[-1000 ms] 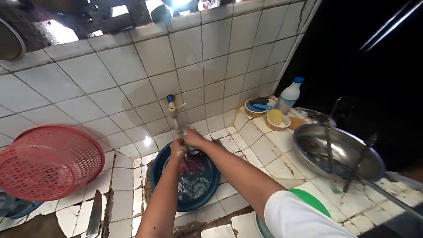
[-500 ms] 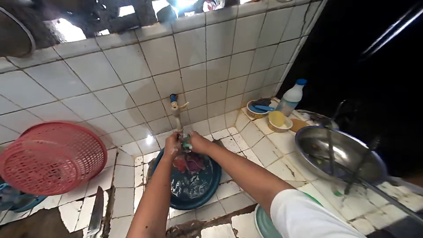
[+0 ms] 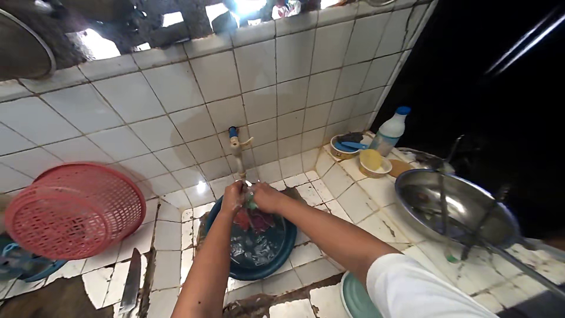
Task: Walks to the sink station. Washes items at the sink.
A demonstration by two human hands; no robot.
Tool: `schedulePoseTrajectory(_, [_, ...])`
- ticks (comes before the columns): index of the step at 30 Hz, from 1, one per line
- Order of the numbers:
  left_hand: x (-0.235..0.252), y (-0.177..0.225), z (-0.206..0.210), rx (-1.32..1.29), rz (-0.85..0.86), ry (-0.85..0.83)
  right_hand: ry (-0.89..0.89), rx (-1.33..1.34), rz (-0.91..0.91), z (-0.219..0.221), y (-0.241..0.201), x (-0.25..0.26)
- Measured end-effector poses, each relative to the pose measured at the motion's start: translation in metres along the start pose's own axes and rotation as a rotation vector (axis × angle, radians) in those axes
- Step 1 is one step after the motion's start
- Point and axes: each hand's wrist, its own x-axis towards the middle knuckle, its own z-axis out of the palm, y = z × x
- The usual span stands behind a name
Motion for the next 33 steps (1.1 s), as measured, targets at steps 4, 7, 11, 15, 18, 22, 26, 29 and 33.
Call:
schedulePoseTrajectory(4, [-0.003, -0.008, -0.010, -0.017, -0.010, -0.054, 0.133, 0.055, 0.124, -0.016, 0.022, -0.004])
schedulePoseTrajectory(7, [-0.002, -0.006, -0.015, -0.044, -0.024, -0.086, 0.176, 0.058, 0.076, -0.020, 0.026, 0.004])
schedulePoseTrajectory(11, [-0.003, -0.004, -0.018, -0.109, 0.052, -0.073, 0.057, 0.104, 0.034, -0.013, 0.021, 0.012])
schedulePoseTrajectory(15, [-0.007, -0.012, -0.021, -0.110, 0.143, -0.070, 0.084, 0.163, 0.100, -0.013, 0.017, 0.013])
schedulePoseTrajectory(18, [-0.009, -0.014, -0.020, -0.071, 0.151, -0.096, 0.115, 0.062, 0.156, -0.017, 0.016, 0.013])
schedulePoseTrajectory(22, [-0.011, -0.017, -0.020, -0.029, 0.160, -0.148, 0.148, 0.003, 0.189, -0.026, 0.020, 0.011])
schedulePoseTrajectory(26, [-0.011, -0.013, -0.022, 0.020, 0.220, -0.204, 0.165, 0.046, 0.053, -0.026, 0.024, 0.020])
schedulePoseTrajectory(29, [-0.014, -0.006, -0.025, 0.069, 0.288, -0.245, 0.050, 0.009, 0.066, -0.030, 0.019, 0.023])
schedulePoseTrajectory(33, [-0.019, -0.007, -0.026, 0.135, 0.322, -0.276, 0.014, 0.004, 0.054, -0.026, 0.020, 0.028])
